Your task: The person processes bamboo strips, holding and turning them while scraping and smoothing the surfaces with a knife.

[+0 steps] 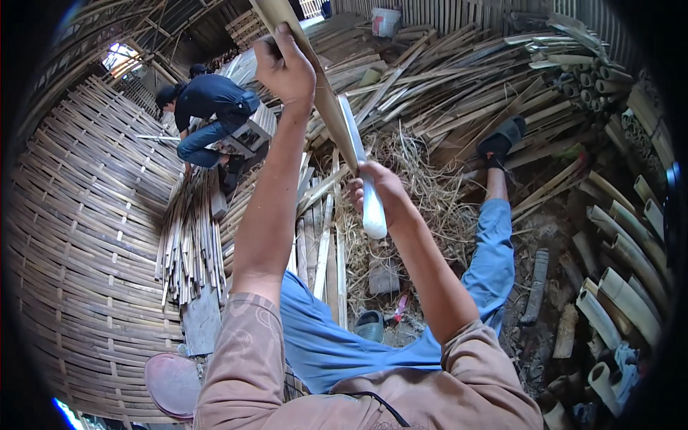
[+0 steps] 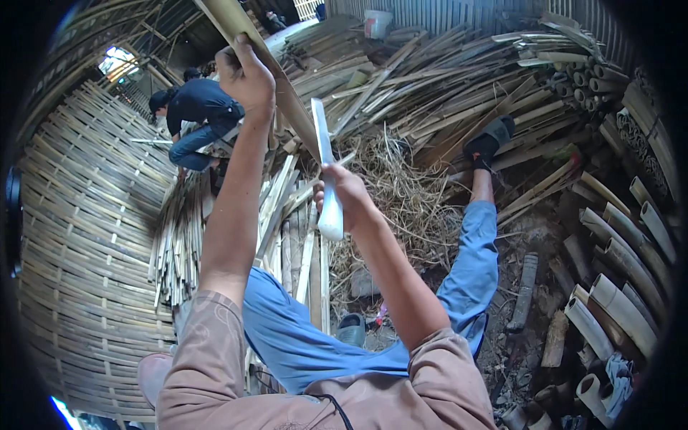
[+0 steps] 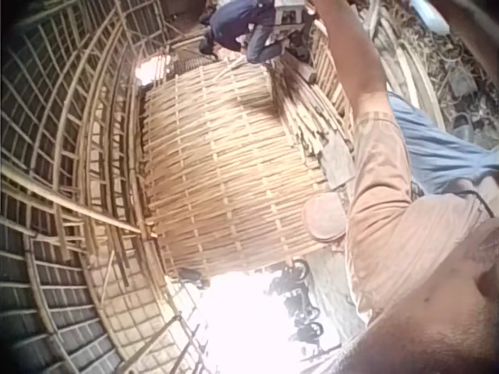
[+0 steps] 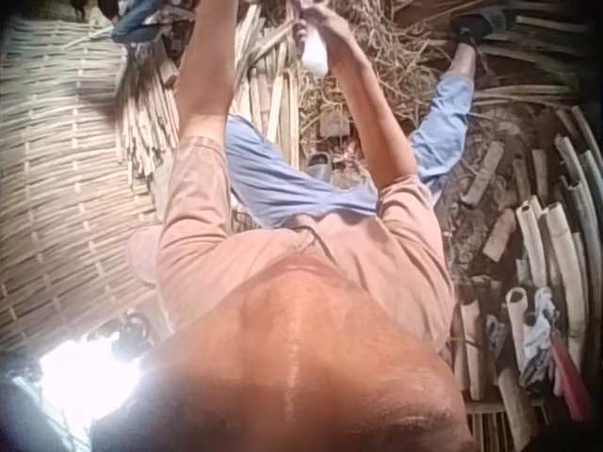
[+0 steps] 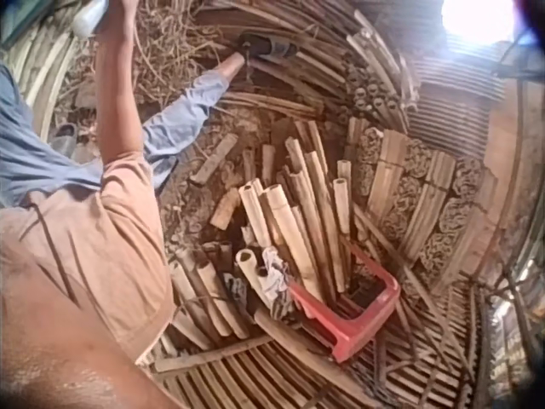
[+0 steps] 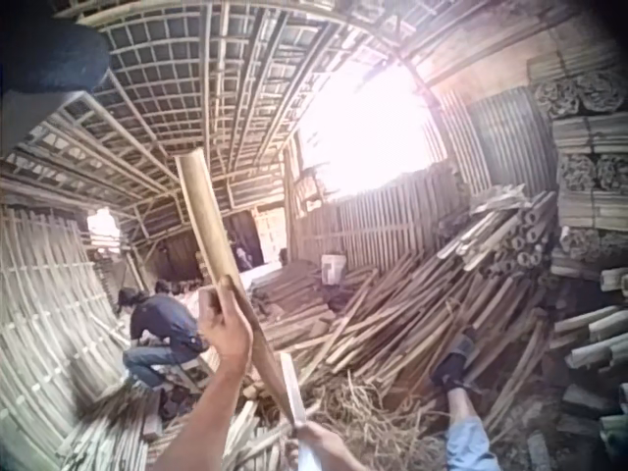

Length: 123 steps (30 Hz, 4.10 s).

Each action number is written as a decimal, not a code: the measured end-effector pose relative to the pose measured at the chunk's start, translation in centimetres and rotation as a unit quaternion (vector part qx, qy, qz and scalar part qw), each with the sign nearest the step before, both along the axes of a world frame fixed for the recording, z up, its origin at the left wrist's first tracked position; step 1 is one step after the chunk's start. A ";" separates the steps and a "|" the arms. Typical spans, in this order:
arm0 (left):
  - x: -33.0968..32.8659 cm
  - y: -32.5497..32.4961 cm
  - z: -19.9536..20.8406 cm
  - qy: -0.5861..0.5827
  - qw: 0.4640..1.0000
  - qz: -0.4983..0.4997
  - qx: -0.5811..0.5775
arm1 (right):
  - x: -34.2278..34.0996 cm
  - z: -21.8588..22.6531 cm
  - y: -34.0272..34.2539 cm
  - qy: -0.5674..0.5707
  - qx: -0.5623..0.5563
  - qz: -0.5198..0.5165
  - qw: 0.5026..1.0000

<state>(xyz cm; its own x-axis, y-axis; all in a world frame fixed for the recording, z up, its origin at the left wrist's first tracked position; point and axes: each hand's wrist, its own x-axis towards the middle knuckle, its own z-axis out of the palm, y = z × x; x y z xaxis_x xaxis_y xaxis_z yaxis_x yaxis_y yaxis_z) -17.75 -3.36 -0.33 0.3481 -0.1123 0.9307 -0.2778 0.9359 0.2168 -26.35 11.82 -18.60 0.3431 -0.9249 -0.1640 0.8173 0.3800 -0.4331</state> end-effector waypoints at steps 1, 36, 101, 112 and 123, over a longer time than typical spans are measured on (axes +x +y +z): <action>-0.7 -0.2 0.0 0.006 1.000 -0.009 0.005 | -0.3 -0.8 -0.3 -0.030 0.020 0.009 0.999; -5.1 -2.6 0.6 -0.057 0.997 -0.012 0.054 | -8.3 32.4 -4.6 -0.081 -0.508 0.055 0.856; 26.7 10.5 0.6 0.012 0.941 -0.193 0.279 | 6.0 -23.0 4.8 0.698 -0.042 -0.029 0.715; 29.1 9.5 -0.8 -0.023 0.900 -0.348 0.261 | 1.5 -28.3 2.3 0.721 -0.068 0.009 0.689; 30.0 11.3 -1.4 -0.025 0.887 -0.397 0.236 | 0.5 -28.6 0.7 0.743 0.010 0.044 0.668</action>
<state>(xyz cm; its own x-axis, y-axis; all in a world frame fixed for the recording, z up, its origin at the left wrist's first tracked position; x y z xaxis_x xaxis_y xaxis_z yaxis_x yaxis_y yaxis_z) 12.20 7.92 -1.76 -0.0557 -0.6842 0.7272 0.4070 0.6495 0.6422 -25.82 12.57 -47.25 -0.1590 -0.9048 -0.3950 -0.5347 0.4152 -0.7360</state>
